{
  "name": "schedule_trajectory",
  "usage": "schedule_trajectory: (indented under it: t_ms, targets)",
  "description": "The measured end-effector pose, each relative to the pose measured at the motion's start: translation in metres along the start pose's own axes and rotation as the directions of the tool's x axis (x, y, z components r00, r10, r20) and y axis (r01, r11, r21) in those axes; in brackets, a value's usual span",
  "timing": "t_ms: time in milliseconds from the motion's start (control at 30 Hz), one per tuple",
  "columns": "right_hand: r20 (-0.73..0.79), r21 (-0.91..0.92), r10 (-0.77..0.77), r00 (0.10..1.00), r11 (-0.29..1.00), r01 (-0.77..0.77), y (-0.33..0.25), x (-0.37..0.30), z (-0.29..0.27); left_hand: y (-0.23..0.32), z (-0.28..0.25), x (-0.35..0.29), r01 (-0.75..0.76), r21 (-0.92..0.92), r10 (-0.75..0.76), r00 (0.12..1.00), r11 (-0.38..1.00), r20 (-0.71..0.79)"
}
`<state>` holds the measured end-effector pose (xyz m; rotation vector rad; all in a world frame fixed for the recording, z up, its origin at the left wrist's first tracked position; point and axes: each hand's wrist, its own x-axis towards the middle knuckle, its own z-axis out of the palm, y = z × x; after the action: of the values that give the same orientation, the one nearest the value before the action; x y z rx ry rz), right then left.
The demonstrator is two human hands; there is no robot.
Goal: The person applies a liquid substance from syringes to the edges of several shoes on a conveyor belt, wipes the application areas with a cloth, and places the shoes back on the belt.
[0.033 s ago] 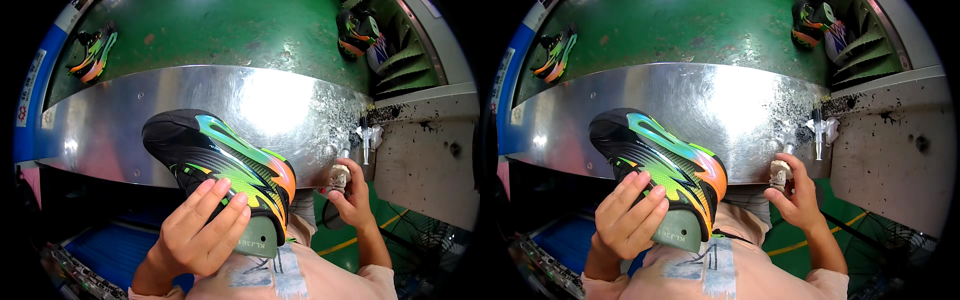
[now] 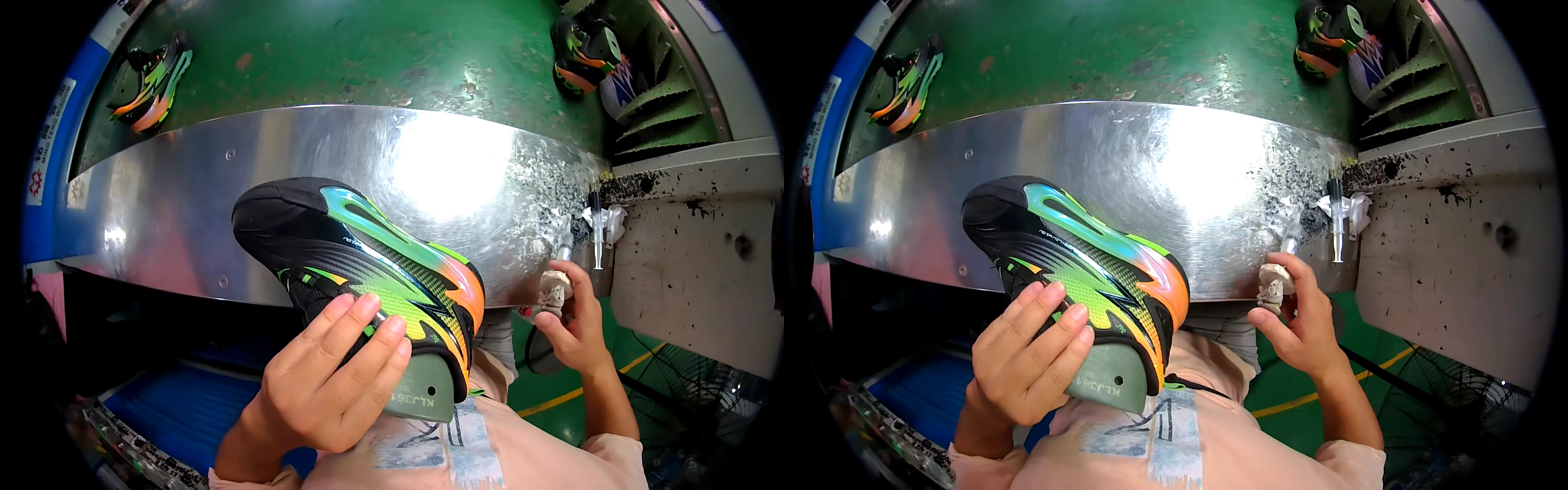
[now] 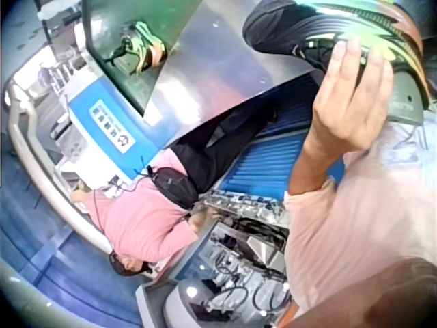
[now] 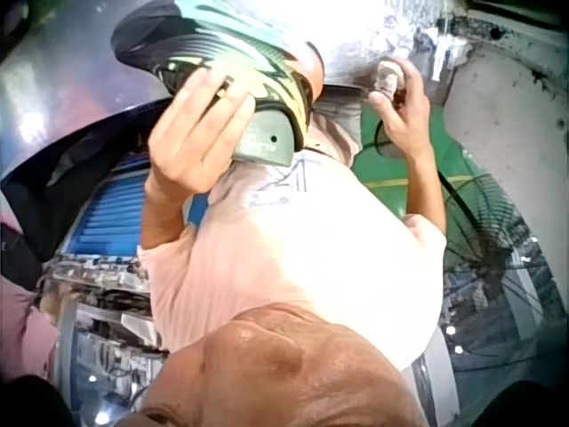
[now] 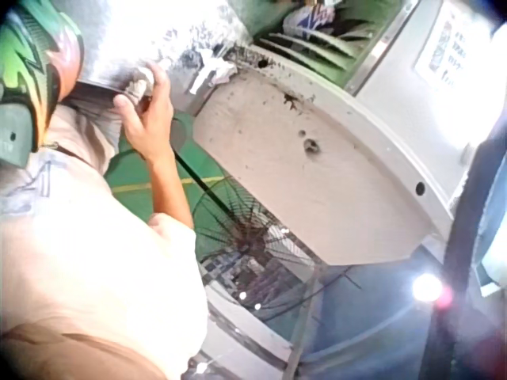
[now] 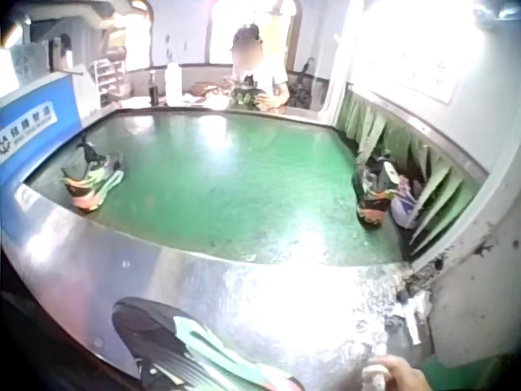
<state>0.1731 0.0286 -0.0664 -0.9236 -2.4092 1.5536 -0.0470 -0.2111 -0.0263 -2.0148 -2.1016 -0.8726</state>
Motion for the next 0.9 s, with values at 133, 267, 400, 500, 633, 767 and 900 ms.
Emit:
schedule_trajectory:
  t_ms: [133,267,400,500,633,767,900]
  targets:
    - [-0.005,0.054,-0.001,1.000,0.999,0.002,-0.004,-0.008,-0.002,0.002,0.000,-0.005,0.008,-0.027,-0.008,1.000,1.000,-0.006]
    - [0.012,0.183,0.113,0.994,0.977,-0.113,-0.017,-0.008,-0.008,0.008,-0.002,-0.007,0.029,-0.005,-0.029,1.000,1.000,0.012]
    - [0.111,0.518,-0.097,0.989,0.855,0.026,-0.078,0.019,0.005,0.007,-0.002,-0.011,0.059,0.002,-0.059,0.998,0.998,0.025]
    - [0.302,0.781,-0.259,0.917,0.619,-0.082,-0.107,0.048,0.030,0.003,-0.001,-0.012,0.064,-0.035,-0.064,0.998,0.997,0.009]
    - [0.410,0.866,-0.310,0.858,0.427,-0.260,-0.115,0.069,0.057,0.005,0.001,-0.006,0.087,-0.060,-0.088,0.996,0.994,-0.011]
    - [0.440,0.851,-0.299,0.847,0.441,-0.286,-0.115,0.077,0.065,0.008,0.001,-0.006,0.113,-0.060,-0.114,0.993,0.992,-0.009]
    - [0.439,0.846,-0.340,0.832,0.467,-0.256,-0.109,0.083,0.069,0.007,-0.004,-0.003,0.101,-0.068,-0.099,0.995,0.993,0.033]
